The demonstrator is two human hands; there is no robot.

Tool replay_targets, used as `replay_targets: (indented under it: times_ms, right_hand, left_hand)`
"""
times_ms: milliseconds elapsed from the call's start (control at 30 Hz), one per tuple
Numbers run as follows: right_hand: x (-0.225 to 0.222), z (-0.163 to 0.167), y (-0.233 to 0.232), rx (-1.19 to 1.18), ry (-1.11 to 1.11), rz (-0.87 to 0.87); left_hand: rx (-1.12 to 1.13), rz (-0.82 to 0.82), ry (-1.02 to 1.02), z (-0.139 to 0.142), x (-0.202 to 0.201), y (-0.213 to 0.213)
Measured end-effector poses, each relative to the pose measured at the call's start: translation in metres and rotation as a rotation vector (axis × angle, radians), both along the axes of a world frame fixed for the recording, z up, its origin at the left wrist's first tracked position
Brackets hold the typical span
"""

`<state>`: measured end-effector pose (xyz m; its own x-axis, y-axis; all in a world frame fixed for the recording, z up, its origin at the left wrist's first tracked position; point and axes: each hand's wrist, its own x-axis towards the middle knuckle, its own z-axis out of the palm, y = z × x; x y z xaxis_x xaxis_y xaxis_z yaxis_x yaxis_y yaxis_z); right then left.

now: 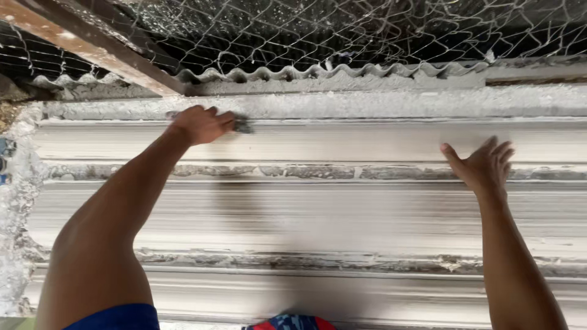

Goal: The person scrapes the surface of stacked white mouldings with a small hand scraper, moving along the length of each piece to remove residue. The person occasionally repositions the mouldings and continues scraping different sections.

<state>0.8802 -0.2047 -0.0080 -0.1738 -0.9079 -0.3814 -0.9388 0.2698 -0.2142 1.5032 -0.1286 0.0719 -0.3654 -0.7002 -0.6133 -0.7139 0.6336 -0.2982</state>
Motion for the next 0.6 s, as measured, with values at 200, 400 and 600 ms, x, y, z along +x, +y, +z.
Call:
replay_targets:
  times_ms: [200, 400, 600]
  right_hand:
    - [-0.023, -0.038, -0.014, 0.008, -0.01, -0.004]
    - [-0.022, -0.024, -0.007, -0.019, 0.062, -0.019]
    - [-0.022, -0.028, 0.003, -0.074, 0.044, -0.019]
  left_hand:
    - [0.18, 0.144, 0.212, -0.042, -0.171, -0.07]
    - [-0.036, -0.288, 0.255, -0.061, -0.279, -0.119]
    - [0.145, -0.054, 0.208, 0.005, -0.121, -0.051]
